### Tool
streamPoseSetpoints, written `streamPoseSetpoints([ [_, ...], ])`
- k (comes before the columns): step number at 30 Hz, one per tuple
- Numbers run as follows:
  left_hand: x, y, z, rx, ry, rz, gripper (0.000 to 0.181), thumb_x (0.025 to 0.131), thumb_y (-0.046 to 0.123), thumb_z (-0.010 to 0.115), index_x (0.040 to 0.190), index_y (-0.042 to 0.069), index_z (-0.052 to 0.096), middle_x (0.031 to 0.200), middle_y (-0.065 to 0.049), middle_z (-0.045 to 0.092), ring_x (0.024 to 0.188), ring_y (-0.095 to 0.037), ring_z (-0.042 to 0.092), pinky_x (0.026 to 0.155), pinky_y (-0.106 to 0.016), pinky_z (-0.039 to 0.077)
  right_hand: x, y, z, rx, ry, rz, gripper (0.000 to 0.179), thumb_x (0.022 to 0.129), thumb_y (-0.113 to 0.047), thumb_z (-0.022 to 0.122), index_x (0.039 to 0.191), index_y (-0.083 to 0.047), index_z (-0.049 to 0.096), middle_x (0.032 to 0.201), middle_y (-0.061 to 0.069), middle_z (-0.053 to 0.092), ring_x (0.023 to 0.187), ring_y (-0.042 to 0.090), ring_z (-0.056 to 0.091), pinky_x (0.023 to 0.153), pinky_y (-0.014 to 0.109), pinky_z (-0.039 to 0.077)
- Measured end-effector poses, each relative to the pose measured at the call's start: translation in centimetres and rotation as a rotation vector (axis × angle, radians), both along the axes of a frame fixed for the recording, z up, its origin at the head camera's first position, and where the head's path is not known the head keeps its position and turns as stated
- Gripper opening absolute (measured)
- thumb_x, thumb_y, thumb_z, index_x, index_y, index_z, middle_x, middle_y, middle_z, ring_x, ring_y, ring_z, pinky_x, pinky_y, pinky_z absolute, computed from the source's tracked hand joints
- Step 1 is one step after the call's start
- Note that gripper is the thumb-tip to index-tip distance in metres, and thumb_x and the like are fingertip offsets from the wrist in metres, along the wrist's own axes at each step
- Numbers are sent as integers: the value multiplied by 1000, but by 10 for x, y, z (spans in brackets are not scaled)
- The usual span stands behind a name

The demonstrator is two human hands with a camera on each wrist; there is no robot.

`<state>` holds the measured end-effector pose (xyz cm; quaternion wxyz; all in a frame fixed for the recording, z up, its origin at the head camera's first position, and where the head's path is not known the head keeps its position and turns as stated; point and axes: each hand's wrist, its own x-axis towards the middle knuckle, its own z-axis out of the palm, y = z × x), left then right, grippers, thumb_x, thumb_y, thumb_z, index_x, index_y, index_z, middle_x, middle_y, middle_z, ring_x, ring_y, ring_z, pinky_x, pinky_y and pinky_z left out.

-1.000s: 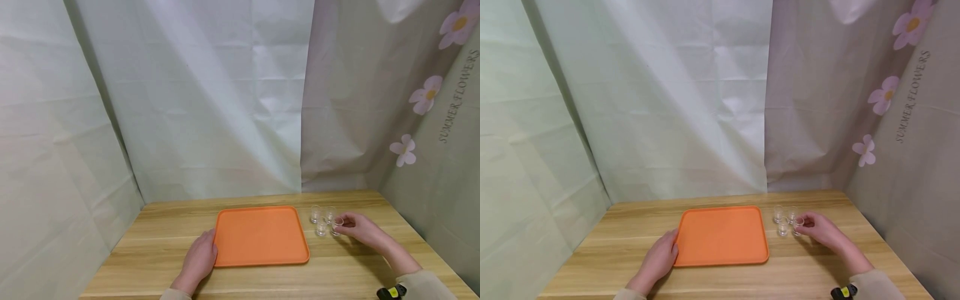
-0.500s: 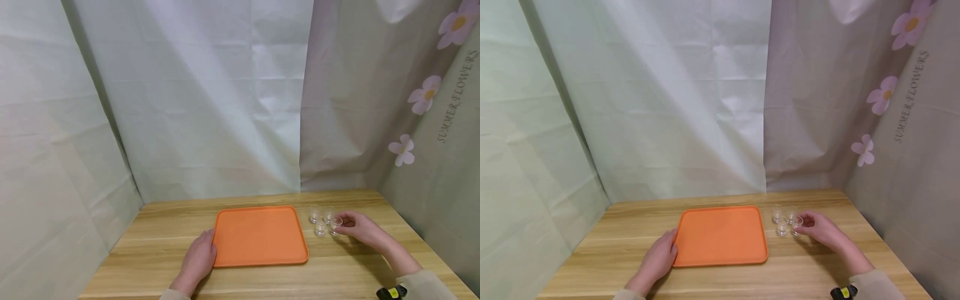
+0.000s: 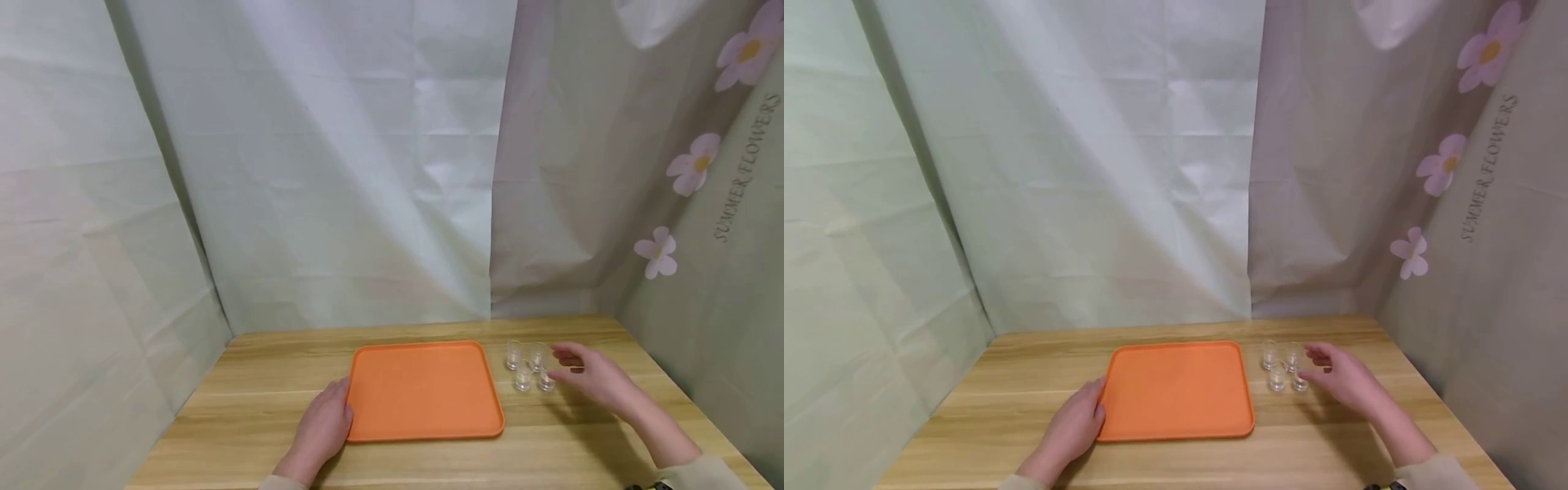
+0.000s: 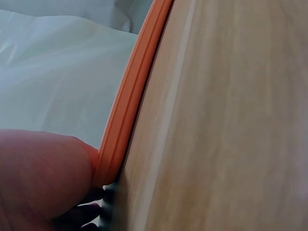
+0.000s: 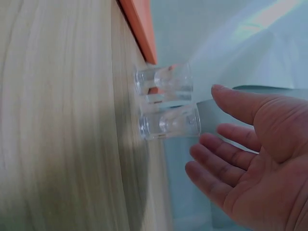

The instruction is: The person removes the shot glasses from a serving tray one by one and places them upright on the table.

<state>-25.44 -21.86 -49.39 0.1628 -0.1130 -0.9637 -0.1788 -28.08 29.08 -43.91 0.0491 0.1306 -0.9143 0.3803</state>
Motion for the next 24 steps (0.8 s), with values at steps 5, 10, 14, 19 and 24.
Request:
streamPoseSetpoints([
  [5, 1, 1, 1, -7, 0, -7, 47, 100, 1, 68, 144, -14, 62, 142, -30, 68, 136, -50, 62, 117, -63, 50, 4, -8, 1, 22, 88, -6, 63, 101, -26, 83, 147, 11, 60, 145, 33, 64, 130, 55, 64, 107, 65, 57],
  [10, 2, 1, 1, -14, -7, -10, 48, 100, 3, 69, 144, -15, 61, 143, -31, 66, 137, -50, 61, 117, -64, 50, 7, -16, 4, 54, 135, -6, 65, 101, -29, 83, 148, 10, 60, 147, 33, 63, 129, 56, 63, 107, 69, 55],
  [14, 4, -1, 1, -21, -12, -18, 49, 100, 3, 70, 144, -16, 60, 144, -32, 65, 136, -50, 62, 117, -64, 50, 10, -25, 4, 91, 158, -14, 67, 100, -32, 84, 150, 6, 61, 150, 31, 62, 127, 58, 63, 104, 72, 55],
  [19, 3, -4, -1, -23, -20, -21, 49, 100, 2, 69, 145, -17, 60, 144, -33, 64, 136, -50, 62, 117, -64, 51, 13, -39, 3, 147, 232, -16, 67, 100, -34, 84, 151, 3, 61, 150, 30, 62, 136, 56, 59, 109, 75, 50],
  [24, 4, -5, -2, -24, -33, -16, 49, 100, 2, 69, 145, -17, 60, 144, -34, 64, 136, -50, 62, 116, -64, 51, 13, -54, -1, 196, 281, 6, 70, 102, -37, 81, 156, 1, 57, 155, 30, 58, 141, 57, 54, 115, 77, 44],
])
